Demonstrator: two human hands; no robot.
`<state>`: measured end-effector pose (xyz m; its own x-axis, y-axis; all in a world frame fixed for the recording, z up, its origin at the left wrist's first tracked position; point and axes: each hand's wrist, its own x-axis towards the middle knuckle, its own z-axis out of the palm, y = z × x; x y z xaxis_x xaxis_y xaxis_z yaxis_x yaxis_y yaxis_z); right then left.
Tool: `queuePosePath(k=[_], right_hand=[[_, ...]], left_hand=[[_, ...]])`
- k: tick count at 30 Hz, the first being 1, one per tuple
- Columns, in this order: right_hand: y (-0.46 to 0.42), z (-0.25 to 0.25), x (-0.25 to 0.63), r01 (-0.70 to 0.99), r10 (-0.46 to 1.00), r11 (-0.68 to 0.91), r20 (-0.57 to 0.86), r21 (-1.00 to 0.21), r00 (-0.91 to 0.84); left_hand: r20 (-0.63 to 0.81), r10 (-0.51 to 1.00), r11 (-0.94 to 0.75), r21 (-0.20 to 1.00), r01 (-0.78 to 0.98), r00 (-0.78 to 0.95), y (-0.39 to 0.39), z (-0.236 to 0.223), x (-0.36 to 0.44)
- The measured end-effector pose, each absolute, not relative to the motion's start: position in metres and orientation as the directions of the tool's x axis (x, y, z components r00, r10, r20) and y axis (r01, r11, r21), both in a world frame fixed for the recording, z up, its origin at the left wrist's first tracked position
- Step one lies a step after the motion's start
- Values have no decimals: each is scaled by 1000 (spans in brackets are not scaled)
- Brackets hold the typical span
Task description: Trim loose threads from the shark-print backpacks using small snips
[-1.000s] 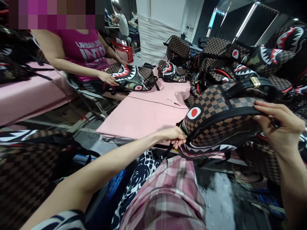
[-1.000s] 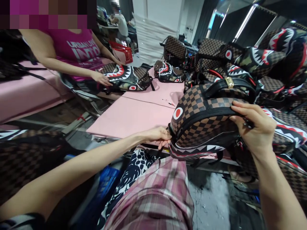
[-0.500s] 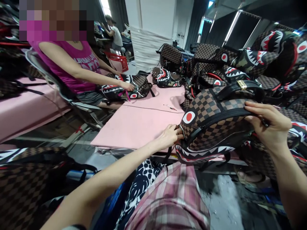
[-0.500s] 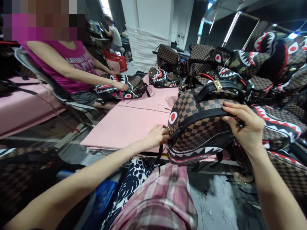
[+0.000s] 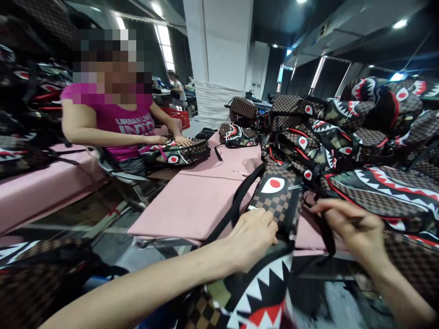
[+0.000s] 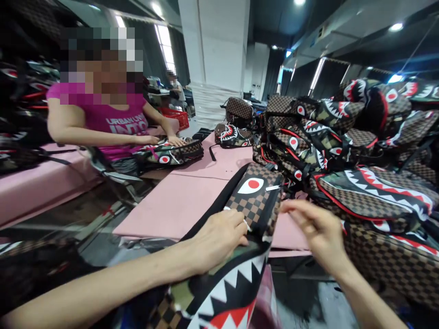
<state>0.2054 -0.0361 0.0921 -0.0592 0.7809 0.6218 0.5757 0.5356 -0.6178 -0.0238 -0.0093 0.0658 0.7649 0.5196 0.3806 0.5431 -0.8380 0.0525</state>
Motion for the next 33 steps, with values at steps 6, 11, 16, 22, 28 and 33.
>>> queuePosePath(k=[6,11,16,22,28,33], right_hand=[[-53,5,177,585,894,445,300,-678,-333],[-52,7,164,660,852,512,224,-551,-474],[-58,23,145,693,803,534,34,-484,-595],[-69,15,131,636,799,512,49,-578,-599],[-72,4,121,377,745,524,196,-764,-637],[-72,0,125,376,678,629,245,-680,-693]], left_hand=[[130,649,-748,293,596,750,10,37,-11],[241,512,-855,52,516,824,20,57,-28],[84,405,-897,-156,413,911,22,45,-31],[-51,521,-843,-185,505,852,12,28,-32],[45,613,-770,-187,610,789,6,3,-31],[222,530,-837,-19,547,818,5,3,-53]])
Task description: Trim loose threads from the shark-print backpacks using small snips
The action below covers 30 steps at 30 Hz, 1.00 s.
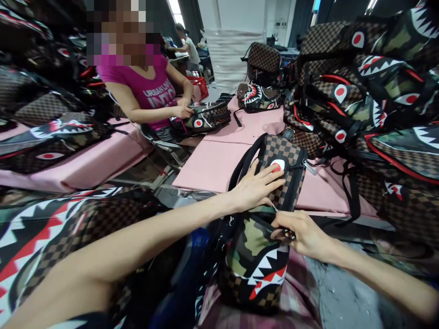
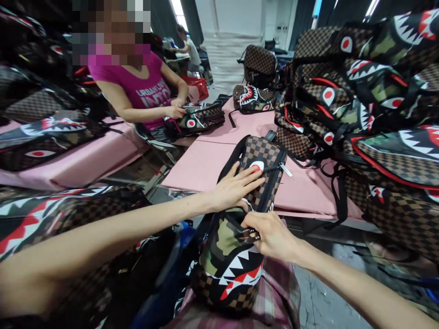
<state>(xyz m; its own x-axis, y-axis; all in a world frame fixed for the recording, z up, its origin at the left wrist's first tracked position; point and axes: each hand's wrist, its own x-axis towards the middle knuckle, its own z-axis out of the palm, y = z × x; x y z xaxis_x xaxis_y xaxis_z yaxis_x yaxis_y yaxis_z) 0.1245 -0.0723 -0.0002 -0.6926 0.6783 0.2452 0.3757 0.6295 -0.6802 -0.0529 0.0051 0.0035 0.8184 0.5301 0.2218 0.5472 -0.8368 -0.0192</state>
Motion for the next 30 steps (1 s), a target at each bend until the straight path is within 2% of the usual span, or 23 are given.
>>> queuePosePath(k=[3,6,9,11,13,16,20,22,27,30], right_hand=[[-78,-1,129,391,653,667,244,-634,-717],[-87,0,133,427,643,703,254,-568,-722],[-96,3,139,546,648,747,232,-379,-726],[-100,5,142,627,670,742,245,-235,-701],[-103,6,144,659,686,727,256,-193,-681],[-106,0,141,631,651,758,260,-167,-713],[-111,-21,134,501,460,866,398,-3,-794],[-115,-31,130,450,398,893,426,25,-813],[-117,-45,125,403,369,915,396,2,-841],[-116,-46,123,397,374,917,384,-21,-844]], left_hand=[[268,526,-850,151,504,807,-14,14,-70],[176,546,-827,269,493,819,-47,16,-83],[109,656,-736,313,600,747,-76,10,-91],[113,711,-681,358,640,694,-88,7,-95],[166,732,-664,394,636,661,-94,3,-97],[295,725,-687,387,616,623,-100,-10,-97],[511,628,-769,291,569,587,-115,-41,-98],[586,611,-765,264,588,532,-124,-56,-102],[583,631,-722,201,662,512,-137,-75,-115],[661,606,-717,211,665,443,-136,-79,-116]])
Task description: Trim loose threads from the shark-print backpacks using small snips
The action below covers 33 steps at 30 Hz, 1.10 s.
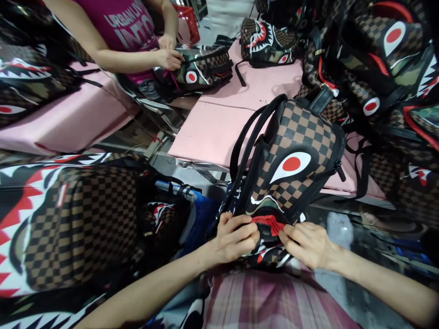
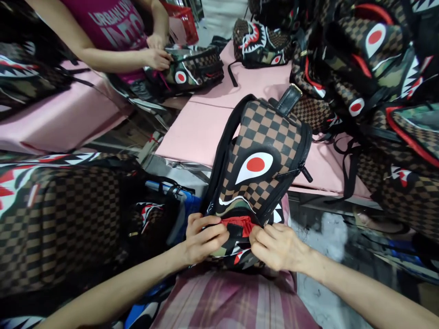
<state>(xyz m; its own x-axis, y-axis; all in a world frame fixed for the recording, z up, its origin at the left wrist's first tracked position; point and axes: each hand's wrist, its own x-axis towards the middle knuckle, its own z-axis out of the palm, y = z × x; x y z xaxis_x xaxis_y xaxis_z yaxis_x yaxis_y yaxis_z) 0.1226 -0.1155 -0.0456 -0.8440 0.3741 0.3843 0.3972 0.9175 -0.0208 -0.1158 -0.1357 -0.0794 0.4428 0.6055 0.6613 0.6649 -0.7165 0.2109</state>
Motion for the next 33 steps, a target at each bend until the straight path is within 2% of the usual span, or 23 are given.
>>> queuePosePath(k=[3,6,11,13,16,19,21,25,28,31,33], right_hand=[[-114,-43,121,421,401,907,365,-29,-840],[-113,-39,118,442,425,896,358,-38,-831],[-113,-41,113,437,420,898,379,-46,-824],[-113,-41,110,434,417,900,375,-41,-828],[-111,-38,106,417,400,908,378,-38,-835],[-109,-34,103,398,378,917,396,-35,-837],[-108,-32,103,390,370,920,404,-35,-837],[-108,-33,108,409,388,911,424,-44,-818],[-109,-34,111,429,413,901,446,-69,-794],[-109,-32,111,445,434,891,464,-92,-773],[-108,-32,112,460,451,882,458,-100,-766]], left_hand=[[710,616,-707,307,637,342,-134,-83,-114],[652,664,-691,350,632,366,-133,-78,-118],[432,685,-727,353,589,587,-120,-40,-133],[314,678,-735,284,615,665,-107,-17,-133],[7,624,-776,125,618,782,-85,11,-123],[-159,501,-845,123,521,850,-64,23,-107],[-174,449,-871,135,473,876,-57,23,-99],[-182,428,-892,72,447,885,-61,18,-100],[-67,539,-835,89,544,839,-76,13,-109],[161,752,-658,223,719,639,-92,4,-111],[249,876,-483,452,750,414,-97,-2,-110]])
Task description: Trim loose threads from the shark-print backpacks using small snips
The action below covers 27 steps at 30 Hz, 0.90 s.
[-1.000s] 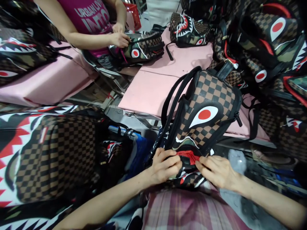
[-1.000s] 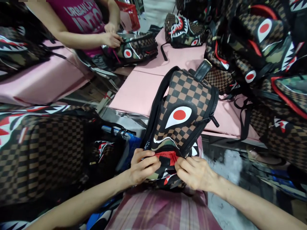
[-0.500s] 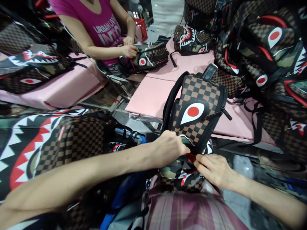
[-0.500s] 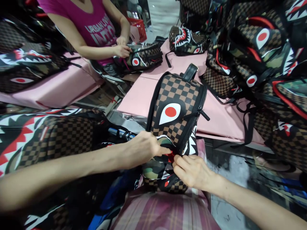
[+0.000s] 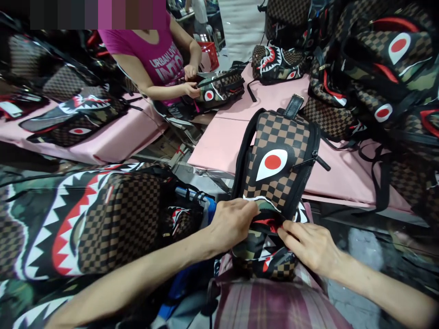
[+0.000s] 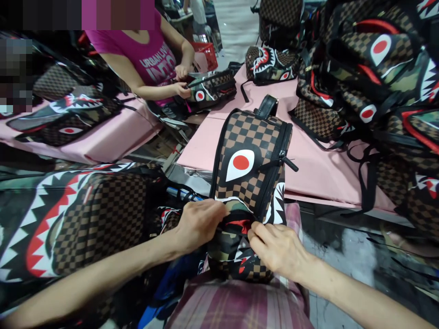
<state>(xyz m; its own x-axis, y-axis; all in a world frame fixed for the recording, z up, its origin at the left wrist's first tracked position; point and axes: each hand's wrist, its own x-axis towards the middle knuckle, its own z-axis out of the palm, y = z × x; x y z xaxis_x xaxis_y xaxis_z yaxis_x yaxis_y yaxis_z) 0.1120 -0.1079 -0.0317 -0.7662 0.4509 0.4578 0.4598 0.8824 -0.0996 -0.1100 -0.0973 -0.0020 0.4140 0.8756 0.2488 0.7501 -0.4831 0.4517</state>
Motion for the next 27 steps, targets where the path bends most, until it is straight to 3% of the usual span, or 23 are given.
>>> queuePosePath(k=[3,5,8,12,15,17,19,22,27], right_hand=[[-106,-32,115,474,460,876,459,-91,-760],[-104,-33,117,471,456,877,464,-93,-759],[-102,-34,120,465,458,879,466,-108,-757],[-102,-34,117,459,448,883,464,-97,-764],[-102,-34,114,444,432,892,452,-87,-780],[-102,-31,113,441,427,894,445,-77,-787],[-100,-24,116,425,410,903,416,-61,-812],[-92,-4,123,441,412,897,365,-4,-835],[-77,29,125,659,576,714,337,236,-745]], left_hand=[[149,986,-166,810,563,78,-100,-5,-121],[56,998,-33,875,483,-33,-102,-2,-146],[53,999,-30,708,706,-11,-105,7,-199],[262,965,-90,268,959,18,-108,18,-221],[370,864,-383,45,923,341,-110,12,-176],[343,755,-610,54,791,559,-114,-1,-140],[345,709,-676,85,732,615,-122,-17,-114],[364,724,-670,169,723,586,-137,-36,-104],[417,758,-617,209,759,501,-156,-47,-108]])
